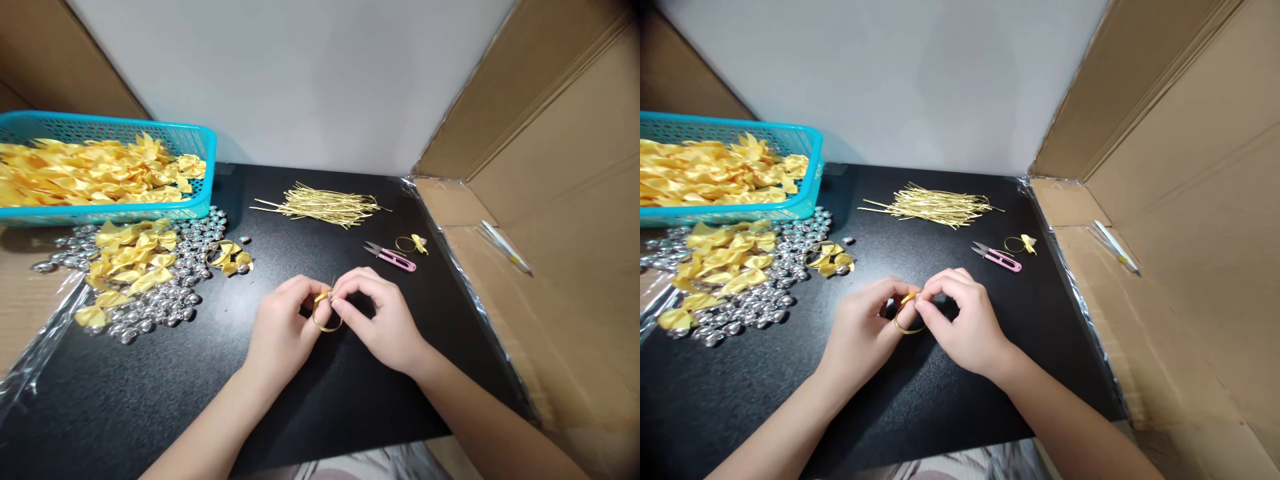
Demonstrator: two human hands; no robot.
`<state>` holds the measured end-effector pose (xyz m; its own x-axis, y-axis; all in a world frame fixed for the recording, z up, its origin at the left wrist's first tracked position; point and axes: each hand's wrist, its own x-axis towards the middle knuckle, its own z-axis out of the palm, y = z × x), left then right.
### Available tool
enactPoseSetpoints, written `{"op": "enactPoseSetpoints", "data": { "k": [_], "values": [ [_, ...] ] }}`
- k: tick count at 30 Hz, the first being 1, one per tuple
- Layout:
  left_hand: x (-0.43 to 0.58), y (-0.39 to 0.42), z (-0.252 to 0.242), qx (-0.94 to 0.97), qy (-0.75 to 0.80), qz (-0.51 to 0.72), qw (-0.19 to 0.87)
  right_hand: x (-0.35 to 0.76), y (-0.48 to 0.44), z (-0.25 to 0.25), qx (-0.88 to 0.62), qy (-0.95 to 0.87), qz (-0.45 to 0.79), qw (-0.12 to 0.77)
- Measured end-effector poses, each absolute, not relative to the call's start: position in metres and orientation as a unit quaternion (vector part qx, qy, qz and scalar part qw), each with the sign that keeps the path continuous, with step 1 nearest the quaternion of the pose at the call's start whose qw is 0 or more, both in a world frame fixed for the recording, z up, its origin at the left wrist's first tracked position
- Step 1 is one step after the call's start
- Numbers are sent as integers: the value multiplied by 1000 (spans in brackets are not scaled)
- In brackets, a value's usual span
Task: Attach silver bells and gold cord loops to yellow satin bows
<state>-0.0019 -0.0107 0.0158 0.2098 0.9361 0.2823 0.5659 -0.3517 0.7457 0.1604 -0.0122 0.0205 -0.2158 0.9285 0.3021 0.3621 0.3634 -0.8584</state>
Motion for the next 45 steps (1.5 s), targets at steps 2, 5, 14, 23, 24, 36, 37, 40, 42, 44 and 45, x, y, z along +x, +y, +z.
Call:
{"op": "enactPoseSetpoints", "data": {
  "k": [2, 5, 14, 23, 24, 36, 37, 40, 42, 44, 45],
  "values": [
    [-2, -11, 15, 736, 509, 366, 255, 161, -11, 18, -459, -690, 356, 431],
    [-1, -12, 14, 734, 512, 364, 257, 163, -11, 17, -472, -713, 286, 433],
    [0, -11, 16, 715, 515, 354, 313, 163, -12, 14, -475, -785, 78, 389],
    [2, -11, 14, 655, 525, 373, 395, 162, -11, 13, -481, -770, 128, 399],
    [2, -12, 14, 636, 525, 378, 421, 162, -11, 13, -481, -763, 143, 407],
    [6, -11, 17, 472, 492, 384, 623, 161, -14, 16, -495, -722, 203, 439],
    [6, -11, 17, 467, 491, 386, 626, 161, -13, 16, -496, -722, 203, 439],
    [6, -11, 19, 449, 487, 395, 636, 160, -13, 16, -495, -722, 201, 440],
    [6, -11, 21, 441, 480, 403, 643, 159, -13, 16, -494, -722, 201, 441],
    [7, -11, 22, 435, 475, 409, 647, 159, -13, 15, -493, -717, 211, 445],
    [7, -11, 22, 432, 476, 410, 647, 158, -14, 15, -493, -711, 222, 449]
  ]
}}
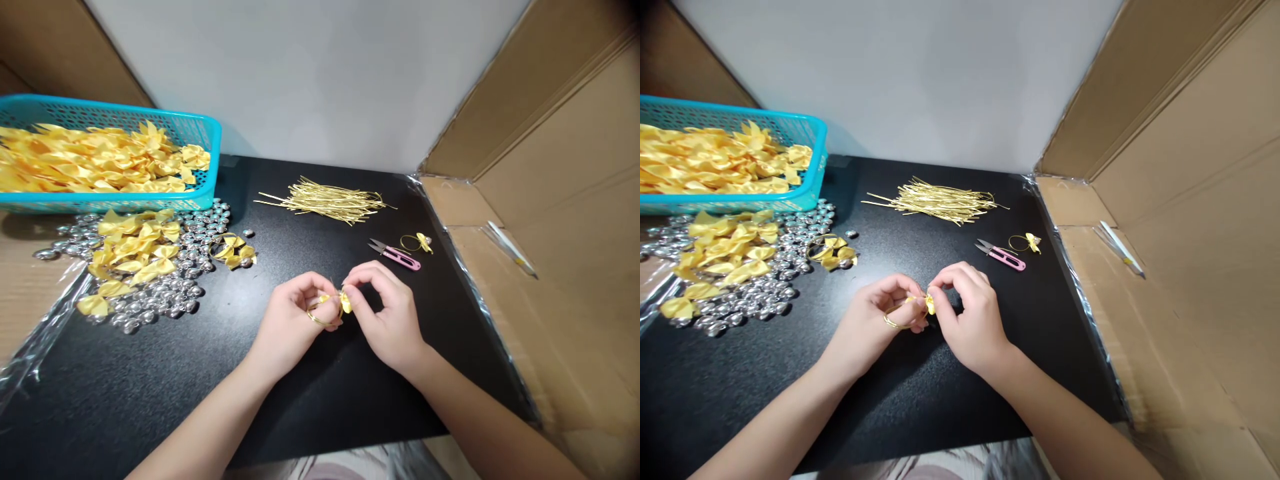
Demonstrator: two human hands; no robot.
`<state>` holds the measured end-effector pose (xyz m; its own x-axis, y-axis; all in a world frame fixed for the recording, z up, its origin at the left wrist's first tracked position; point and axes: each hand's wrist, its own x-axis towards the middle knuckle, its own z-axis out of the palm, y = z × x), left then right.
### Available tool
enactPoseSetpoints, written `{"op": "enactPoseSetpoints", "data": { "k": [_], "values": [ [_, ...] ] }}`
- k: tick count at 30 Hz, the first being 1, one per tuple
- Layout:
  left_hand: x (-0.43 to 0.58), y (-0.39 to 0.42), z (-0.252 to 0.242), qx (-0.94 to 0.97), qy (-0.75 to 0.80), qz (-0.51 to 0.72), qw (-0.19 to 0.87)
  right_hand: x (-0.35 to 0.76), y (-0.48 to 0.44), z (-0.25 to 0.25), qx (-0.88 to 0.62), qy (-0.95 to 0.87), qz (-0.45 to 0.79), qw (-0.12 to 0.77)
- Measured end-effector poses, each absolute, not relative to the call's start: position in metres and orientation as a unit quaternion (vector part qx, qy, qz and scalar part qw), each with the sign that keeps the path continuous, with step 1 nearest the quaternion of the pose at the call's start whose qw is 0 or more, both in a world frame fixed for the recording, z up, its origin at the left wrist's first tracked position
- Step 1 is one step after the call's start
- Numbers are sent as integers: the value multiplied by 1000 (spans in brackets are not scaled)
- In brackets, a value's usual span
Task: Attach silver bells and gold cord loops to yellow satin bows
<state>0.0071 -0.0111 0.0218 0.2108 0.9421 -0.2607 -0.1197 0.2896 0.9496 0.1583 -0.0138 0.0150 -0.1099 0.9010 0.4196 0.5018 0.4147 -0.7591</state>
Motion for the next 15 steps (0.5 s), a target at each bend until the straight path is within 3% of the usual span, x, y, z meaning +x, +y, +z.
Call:
{"op": "enactPoseSetpoints", "data": {
  "k": [5, 15],
  "values": [
    [6, -10, 19, 430, 486, 424, 632, 158, -17, 15, -493, -666, 311, 466],
    [5, -10, 15, 435, 471, 441, 628, 157, -17, 21, -466, -714, 222, 472]
  ]
}}
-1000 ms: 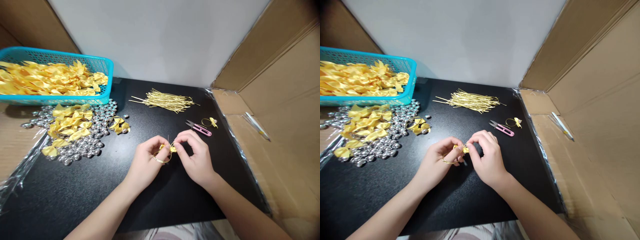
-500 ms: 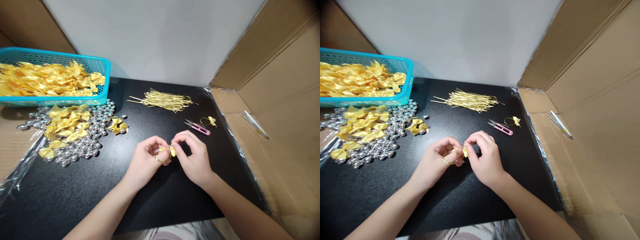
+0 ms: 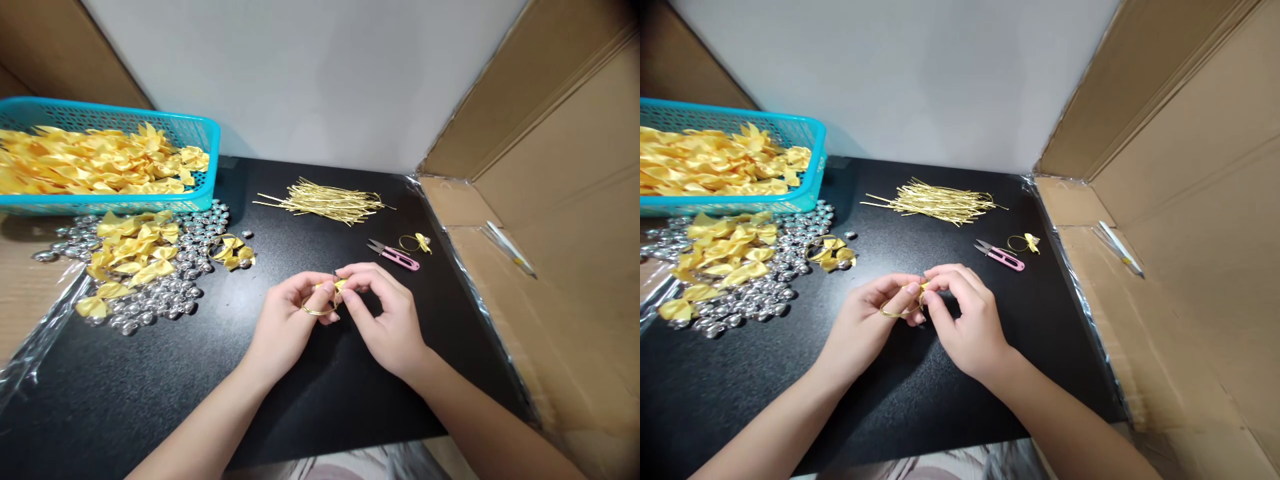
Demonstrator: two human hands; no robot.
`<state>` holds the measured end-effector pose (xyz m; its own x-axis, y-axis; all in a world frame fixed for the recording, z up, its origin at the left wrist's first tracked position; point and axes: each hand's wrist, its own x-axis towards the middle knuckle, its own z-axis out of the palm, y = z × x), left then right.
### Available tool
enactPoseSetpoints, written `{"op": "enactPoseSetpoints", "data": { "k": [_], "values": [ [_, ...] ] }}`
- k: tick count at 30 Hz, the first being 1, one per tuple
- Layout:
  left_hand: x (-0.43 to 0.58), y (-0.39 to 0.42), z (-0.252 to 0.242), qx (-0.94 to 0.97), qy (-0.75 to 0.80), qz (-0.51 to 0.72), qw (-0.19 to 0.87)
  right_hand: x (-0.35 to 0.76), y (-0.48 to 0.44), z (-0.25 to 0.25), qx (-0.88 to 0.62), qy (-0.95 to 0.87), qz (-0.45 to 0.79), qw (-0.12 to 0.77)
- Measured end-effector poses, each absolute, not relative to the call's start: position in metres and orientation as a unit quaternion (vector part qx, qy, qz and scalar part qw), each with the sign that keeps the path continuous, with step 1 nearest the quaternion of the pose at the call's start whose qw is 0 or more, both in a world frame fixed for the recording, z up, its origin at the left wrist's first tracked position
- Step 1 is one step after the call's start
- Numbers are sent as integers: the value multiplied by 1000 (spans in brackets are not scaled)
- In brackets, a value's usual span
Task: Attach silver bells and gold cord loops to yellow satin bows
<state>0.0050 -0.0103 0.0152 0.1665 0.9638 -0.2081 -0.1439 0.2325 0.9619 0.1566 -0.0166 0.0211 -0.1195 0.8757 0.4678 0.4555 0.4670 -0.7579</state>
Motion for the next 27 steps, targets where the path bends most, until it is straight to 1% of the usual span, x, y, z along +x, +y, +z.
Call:
{"op": "enactPoseSetpoints", "data": {
  "k": [6, 10, 18, 24, 27],
  "values": [
    [4, -8, 15, 388, 461, 428, 674, 156, -16, 19, -461, -699, 235, 493],
    [4, -8, 15, 378, 460, 425, 681, 157, -15, 18, -467, -690, 253, 491],
    [6, -11, 18, 446, 495, 424, 613, 158, -15, 17, -495, -673, 276, 475],
    [4, -9, 14, 506, 523, 427, 536, 157, -15, 15, -500, -676, 268, 471],
    [4, -8, 13, 490, 519, 426, 556, 157, -16, 15, -499, -677, 262, 473]
  ]
}}
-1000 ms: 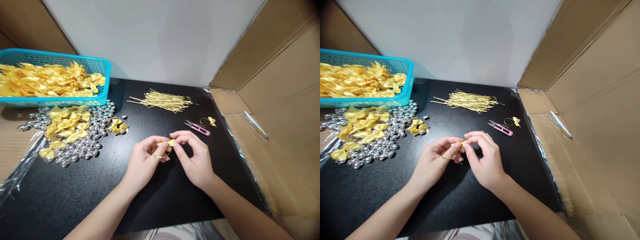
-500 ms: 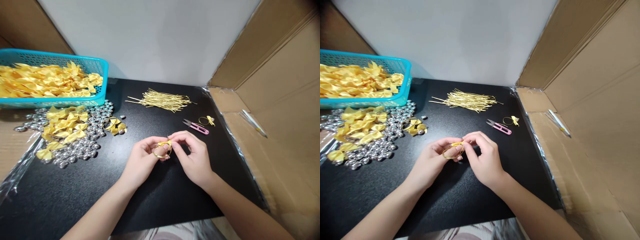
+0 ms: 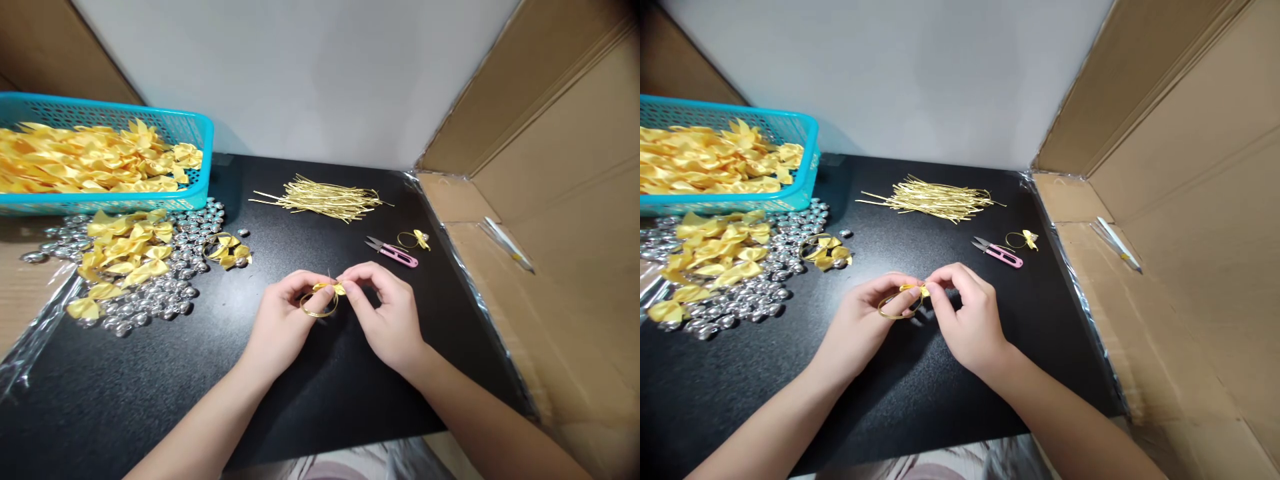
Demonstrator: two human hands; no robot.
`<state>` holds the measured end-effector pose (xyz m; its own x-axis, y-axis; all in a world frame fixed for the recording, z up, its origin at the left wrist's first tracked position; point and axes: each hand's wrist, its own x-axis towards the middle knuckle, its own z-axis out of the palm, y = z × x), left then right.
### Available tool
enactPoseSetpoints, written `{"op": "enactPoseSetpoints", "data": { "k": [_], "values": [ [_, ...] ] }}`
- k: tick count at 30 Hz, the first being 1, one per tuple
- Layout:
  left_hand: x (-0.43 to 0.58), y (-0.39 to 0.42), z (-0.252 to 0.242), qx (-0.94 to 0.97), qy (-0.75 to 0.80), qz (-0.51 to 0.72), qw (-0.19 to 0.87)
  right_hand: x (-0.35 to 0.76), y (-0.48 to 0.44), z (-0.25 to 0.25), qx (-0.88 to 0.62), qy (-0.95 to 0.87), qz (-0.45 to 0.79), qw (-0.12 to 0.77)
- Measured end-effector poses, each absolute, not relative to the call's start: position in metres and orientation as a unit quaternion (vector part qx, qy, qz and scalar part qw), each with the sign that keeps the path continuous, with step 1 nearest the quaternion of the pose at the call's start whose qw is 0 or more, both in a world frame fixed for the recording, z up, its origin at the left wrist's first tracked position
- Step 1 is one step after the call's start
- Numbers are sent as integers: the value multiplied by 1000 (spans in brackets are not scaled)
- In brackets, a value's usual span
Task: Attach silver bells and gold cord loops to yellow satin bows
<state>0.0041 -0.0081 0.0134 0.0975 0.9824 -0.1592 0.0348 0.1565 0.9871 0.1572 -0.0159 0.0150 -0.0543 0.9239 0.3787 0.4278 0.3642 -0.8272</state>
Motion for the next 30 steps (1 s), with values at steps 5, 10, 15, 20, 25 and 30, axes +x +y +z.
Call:
{"op": "enactPoseSetpoints", "data": {
  "k": [5, 10, 15, 20, 25, 30],
  "values": [
    [6, -9, 14, 442, 517, 420, 601, 156, -17, 17, -486, -683, 249, 485],
    [6, -11, 13, 471, 519, 421, 576, 157, -17, 18, -485, -676, 286, 475],
    [6, -12, 13, 548, 515, 416, 512, 159, -15, 19, -509, -662, 314, 450],
    [5, -13, 12, 614, 506, 404, 451, 159, -15, 19, -516, -671, 290, 445],
    [7, -14, 13, 629, 503, 394, 444, 156, -15, 14, -510, -682, 270, 450],
    [7, -13, 15, 591, 505, 397, 487, 155, -15, 10, -502, -686, 259, 458]
  ]
}}
